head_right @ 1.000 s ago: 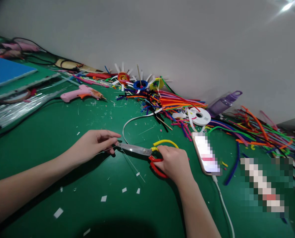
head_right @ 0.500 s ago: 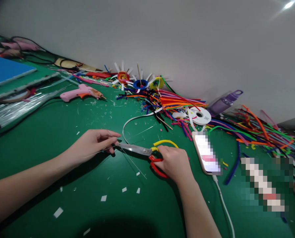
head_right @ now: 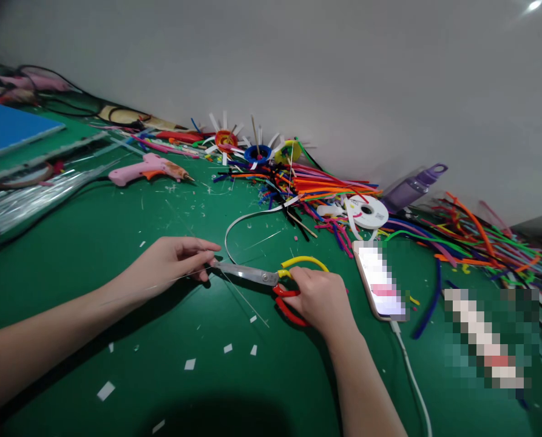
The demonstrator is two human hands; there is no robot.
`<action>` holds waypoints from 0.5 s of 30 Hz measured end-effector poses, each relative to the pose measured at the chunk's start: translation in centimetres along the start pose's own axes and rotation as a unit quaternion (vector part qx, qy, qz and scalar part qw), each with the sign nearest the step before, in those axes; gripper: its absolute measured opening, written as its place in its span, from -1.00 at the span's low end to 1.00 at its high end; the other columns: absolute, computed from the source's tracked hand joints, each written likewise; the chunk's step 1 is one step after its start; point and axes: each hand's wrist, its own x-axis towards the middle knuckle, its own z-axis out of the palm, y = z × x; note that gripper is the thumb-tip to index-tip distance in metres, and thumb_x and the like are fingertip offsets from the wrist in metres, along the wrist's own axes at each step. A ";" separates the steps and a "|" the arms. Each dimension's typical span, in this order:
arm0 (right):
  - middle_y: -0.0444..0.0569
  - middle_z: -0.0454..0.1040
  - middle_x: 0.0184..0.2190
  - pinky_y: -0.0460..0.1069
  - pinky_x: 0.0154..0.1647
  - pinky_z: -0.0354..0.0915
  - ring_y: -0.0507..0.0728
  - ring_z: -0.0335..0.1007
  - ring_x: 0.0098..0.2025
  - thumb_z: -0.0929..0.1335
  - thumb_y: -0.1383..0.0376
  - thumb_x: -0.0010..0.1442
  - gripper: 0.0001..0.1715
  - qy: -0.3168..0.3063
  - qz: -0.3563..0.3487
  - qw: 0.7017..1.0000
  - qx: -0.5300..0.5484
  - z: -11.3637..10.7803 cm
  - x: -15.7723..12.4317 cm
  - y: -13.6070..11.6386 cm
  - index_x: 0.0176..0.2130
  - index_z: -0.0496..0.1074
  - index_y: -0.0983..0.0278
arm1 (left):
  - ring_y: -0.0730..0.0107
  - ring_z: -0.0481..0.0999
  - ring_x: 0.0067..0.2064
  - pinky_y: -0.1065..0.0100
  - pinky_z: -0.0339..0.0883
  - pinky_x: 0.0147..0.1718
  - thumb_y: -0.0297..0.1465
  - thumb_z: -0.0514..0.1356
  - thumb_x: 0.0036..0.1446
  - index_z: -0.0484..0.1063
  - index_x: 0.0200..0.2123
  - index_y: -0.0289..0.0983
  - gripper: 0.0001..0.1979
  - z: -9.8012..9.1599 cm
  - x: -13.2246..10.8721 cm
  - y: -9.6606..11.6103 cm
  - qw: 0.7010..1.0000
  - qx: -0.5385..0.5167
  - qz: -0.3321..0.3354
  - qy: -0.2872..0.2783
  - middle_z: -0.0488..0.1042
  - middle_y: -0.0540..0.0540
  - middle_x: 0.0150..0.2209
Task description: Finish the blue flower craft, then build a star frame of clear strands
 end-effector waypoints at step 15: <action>-0.14 0.45 -0.60 -0.06 -0.55 -0.02 0.04 0.38 -0.56 0.28 0.14 0.15 -0.73 0.014 -0.003 1.000 -0.006 -0.1 0.0 -0.1 -0.43 0.40 0.27 | 0.48 0.51 -0.49 0.43 0.42 -0.45 -0.35 0.20 0.10 0.45 -0.16 -0.35 -0.75 0.0 0.0 0.0 1.000 0.015 0.008 0.000 0.52 -0.04 -0.46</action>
